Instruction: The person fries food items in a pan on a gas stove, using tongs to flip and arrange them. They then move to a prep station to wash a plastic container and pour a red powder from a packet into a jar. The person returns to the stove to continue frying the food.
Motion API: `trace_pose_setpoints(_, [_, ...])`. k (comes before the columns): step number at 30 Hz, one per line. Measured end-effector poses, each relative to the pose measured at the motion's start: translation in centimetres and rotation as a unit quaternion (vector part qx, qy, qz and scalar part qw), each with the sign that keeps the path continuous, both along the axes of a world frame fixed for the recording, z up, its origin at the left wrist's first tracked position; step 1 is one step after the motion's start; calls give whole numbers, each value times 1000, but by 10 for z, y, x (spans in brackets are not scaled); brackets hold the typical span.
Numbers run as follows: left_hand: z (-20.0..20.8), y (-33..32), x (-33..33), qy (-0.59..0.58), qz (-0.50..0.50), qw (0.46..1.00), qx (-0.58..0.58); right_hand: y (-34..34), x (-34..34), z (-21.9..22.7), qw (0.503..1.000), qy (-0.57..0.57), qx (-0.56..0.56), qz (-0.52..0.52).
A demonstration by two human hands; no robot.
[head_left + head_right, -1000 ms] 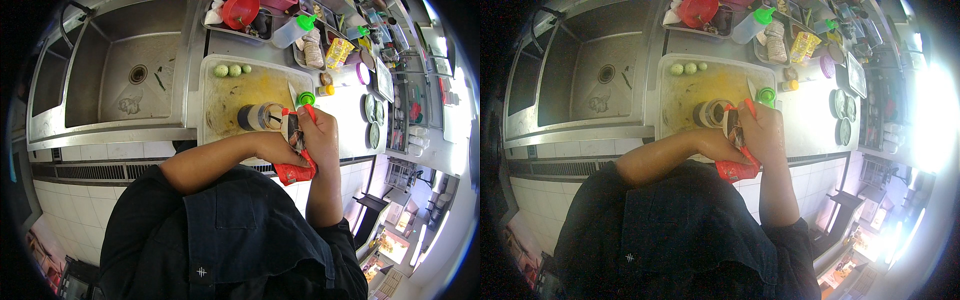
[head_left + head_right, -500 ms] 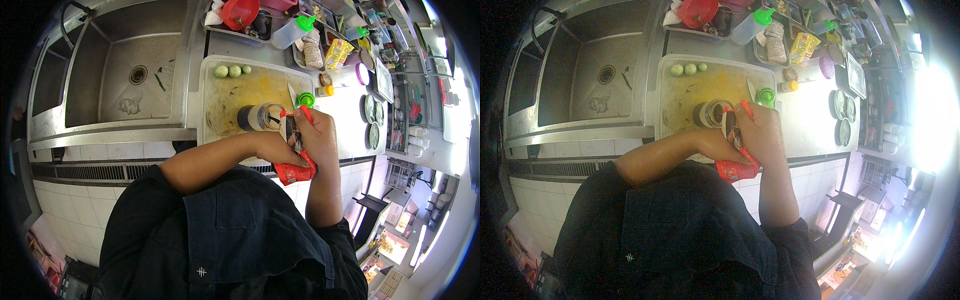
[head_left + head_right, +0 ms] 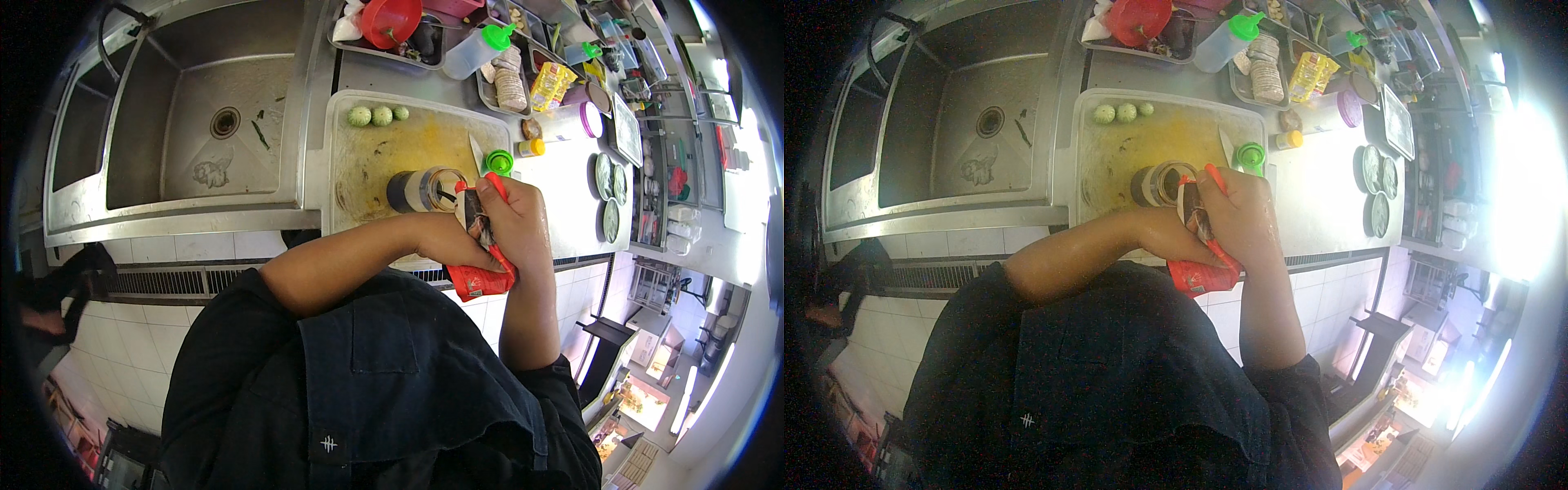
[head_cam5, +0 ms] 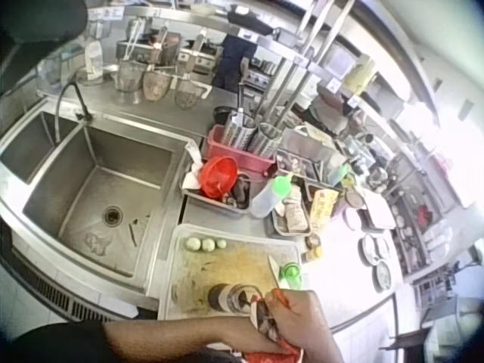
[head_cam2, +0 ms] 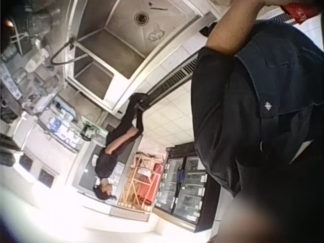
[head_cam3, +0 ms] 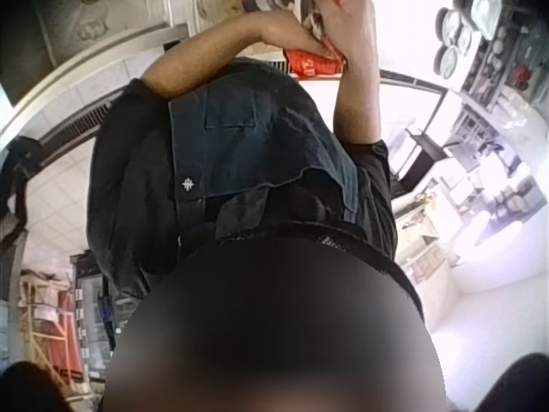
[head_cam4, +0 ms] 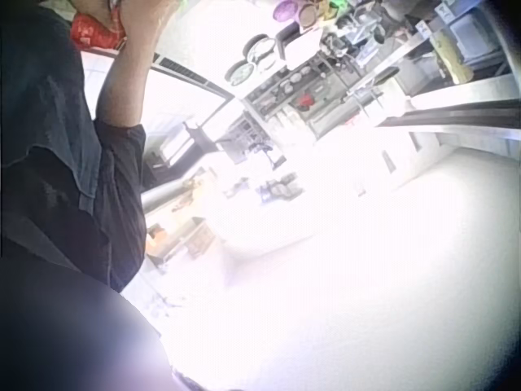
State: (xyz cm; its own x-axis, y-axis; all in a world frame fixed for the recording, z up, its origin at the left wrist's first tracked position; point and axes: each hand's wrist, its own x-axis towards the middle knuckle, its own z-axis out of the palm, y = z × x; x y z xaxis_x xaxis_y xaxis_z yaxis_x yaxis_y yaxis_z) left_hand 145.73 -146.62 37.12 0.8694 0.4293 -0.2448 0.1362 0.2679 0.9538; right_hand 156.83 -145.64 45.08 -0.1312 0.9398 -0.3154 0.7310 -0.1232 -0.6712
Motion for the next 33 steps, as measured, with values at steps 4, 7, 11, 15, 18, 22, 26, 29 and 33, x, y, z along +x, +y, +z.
trace_pose_setpoints(4, [-6,0,4,-32,4,999,-3,-1,2,0,1000,-7,0,-8])
trace_pose_setpoints(7, [-7,0,4,-33,5,999,-11,0,4,-4,1000,0,-3,-5])
trace_pose_setpoints(11, [-9,0,2,5,4,1000,-14,-1,-1,0,1000,13,6,-2])
trace_pose_setpoints(15, [6,2,-4,53,-10,999,8,-1,2,-2,1000,6,9,-14])
trace_pose_setpoints(18, [25,4,-13,76,-17,996,36,0,8,-7,999,11,19,-23])
trace_pose_setpoints(22, [37,6,-18,117,-44,990,70,-3,9,-10,997,21,33,-71])
trace_pose_setpoints(26, [3,-2,-3,89,-29,992,82,-8,4,-3,992,66,62,-83])
trace_pose_setpoints(29, [1,-3,0,76,-51,984,155,-12,14,-15,987,86,95,-98])
trace_pose_setpoints(33, [-14,-14,7,24,41,985,165,-16,19,-16,980,93,137,-107])
